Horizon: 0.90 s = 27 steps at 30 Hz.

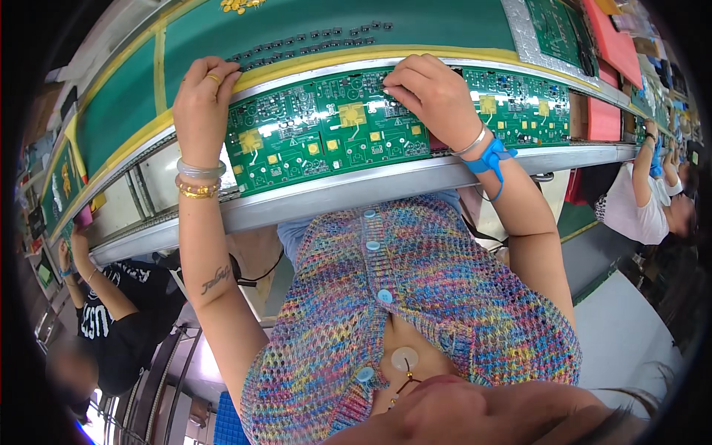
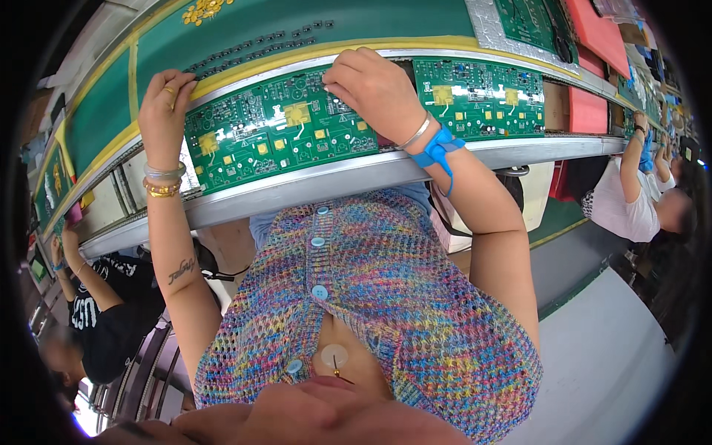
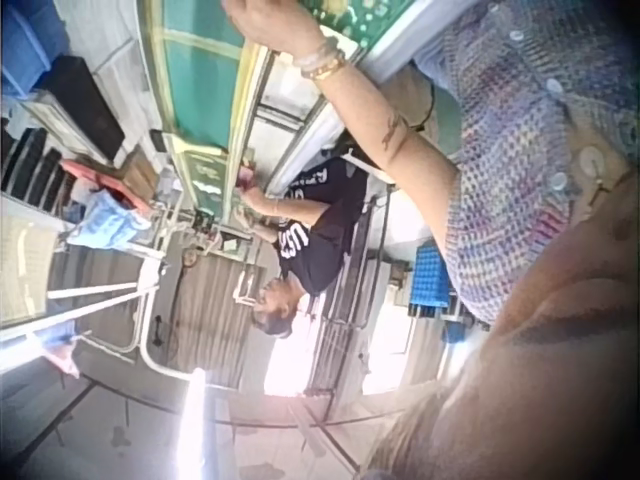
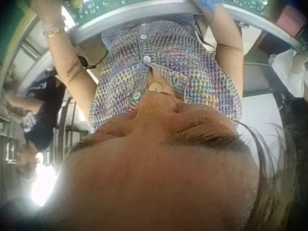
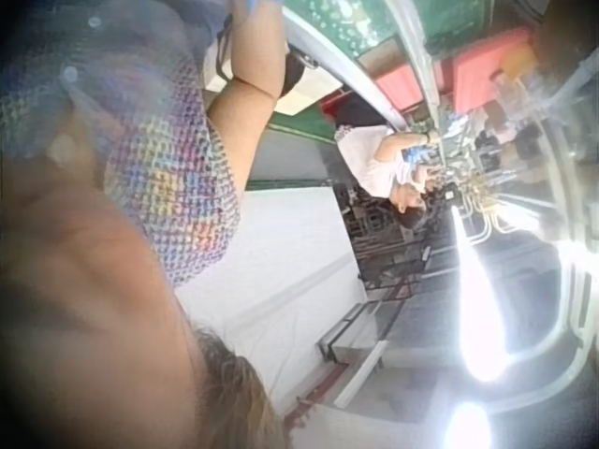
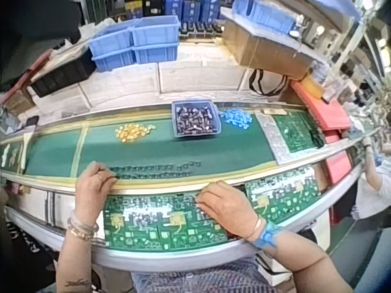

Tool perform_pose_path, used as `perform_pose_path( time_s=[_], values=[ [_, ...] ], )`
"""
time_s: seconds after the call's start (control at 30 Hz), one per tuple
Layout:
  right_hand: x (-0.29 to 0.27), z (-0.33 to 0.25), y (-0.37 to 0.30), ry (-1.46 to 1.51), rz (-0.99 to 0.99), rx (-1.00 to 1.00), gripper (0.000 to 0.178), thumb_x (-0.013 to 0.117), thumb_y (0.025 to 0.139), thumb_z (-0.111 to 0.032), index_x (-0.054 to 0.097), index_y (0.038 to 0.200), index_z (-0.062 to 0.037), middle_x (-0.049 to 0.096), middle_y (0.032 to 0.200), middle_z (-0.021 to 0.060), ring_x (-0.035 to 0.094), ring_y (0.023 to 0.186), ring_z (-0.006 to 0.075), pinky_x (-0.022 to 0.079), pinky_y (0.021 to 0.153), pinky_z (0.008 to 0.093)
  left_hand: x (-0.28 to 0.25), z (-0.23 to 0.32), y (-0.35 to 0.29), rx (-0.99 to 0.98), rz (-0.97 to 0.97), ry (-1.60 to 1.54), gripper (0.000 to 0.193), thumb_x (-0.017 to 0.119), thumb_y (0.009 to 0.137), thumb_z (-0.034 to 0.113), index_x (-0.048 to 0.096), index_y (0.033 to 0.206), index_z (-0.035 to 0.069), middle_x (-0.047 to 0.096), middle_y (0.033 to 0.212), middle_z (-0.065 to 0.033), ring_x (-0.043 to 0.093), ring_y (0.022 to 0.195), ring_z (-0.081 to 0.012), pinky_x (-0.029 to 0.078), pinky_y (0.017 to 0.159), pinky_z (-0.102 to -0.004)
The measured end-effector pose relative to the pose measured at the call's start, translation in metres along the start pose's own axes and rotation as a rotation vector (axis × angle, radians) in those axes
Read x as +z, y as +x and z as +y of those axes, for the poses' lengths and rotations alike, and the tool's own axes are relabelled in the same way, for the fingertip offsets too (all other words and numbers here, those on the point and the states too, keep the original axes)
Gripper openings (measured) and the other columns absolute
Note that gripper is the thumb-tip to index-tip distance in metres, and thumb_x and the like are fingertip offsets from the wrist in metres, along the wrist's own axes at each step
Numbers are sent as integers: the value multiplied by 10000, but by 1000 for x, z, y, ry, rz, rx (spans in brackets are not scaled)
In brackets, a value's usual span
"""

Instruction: Assembling electronic components onto a printed circuit board on an assembly line.

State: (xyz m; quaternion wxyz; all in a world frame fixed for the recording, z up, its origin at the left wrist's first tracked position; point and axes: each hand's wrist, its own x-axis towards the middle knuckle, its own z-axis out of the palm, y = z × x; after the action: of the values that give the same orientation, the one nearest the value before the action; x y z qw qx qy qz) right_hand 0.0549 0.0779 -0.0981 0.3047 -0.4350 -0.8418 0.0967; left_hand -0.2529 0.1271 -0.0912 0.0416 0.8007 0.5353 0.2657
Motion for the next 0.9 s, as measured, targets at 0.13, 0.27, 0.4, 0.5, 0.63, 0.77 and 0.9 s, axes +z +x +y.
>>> perform_pose_path(
  time_s=[0.13,0.27,0.4,0.5,0.63,0.77,0.9],
  values=[
    [1,2,0,-39,-19,-5,122,710,738,-81,635,833,-68,598,825,48,583,773,234,490,661,329,0,1,-1,11,30,29,104,679,785,106,690,874,53,625,911,-39,604,798,-237,494,687,-326],
    [2,3,0,-47,-34,-8,127,711,736,-80,635,836,-67,599,828,50,584,779,234,490,663,330,-7,10,-7,-7,56,-42,136,702,785,76,685,907,19,623,916,-69,621,804,-203,491,702,-277],
    [5,5,-1,-65,-20,-27,124,696,727,-92,626,828,-72,571,827,47,566,779,234,486,669,329,-12,13,-25,-135,36,-254,132,703,792,47,679,915,5,624,923,-66,621,839,-162,493,736,-261],
    [7,5,-2,-95,-12,-64,134,676,716,-102,616,834,-77,542,830,49,548,782,234,481,677,326,-14,7,-45,-301,7,-542,118,709,783,23,680,895,2,629,911,-58,622,807,-143,499,715,-256],
    [-2,0,-5,-206,-113,-133,147,677,750,-72,639,892,-62,599,870,58,586,802,243,495,701,329,-16,-13,-75,-439,-77,-746,115,686,812,13,669,924,-11,607,964,-35,567,869,-108,466,753,-233],
    [-13,9,-8,-82,-88,-39,178,630,793,-92,658,969,-89,615,908,71,606,856,243,514,713,339,-21,-13,-89,-572,-146,-884,112,669,830,16,665,941,7,591,988,-15,516,872,-91,412,735,-209],
    [-49,94,26,-337,137,317,137,621,865,-141,660,974,-68,660,894,91,639,766,245,507,671,319,-21,-13,-91,-560,-173,-927,124,674,822,2,677,946,0,590,1009,-32,554,888,-85,470,768,-202]
  ],
)
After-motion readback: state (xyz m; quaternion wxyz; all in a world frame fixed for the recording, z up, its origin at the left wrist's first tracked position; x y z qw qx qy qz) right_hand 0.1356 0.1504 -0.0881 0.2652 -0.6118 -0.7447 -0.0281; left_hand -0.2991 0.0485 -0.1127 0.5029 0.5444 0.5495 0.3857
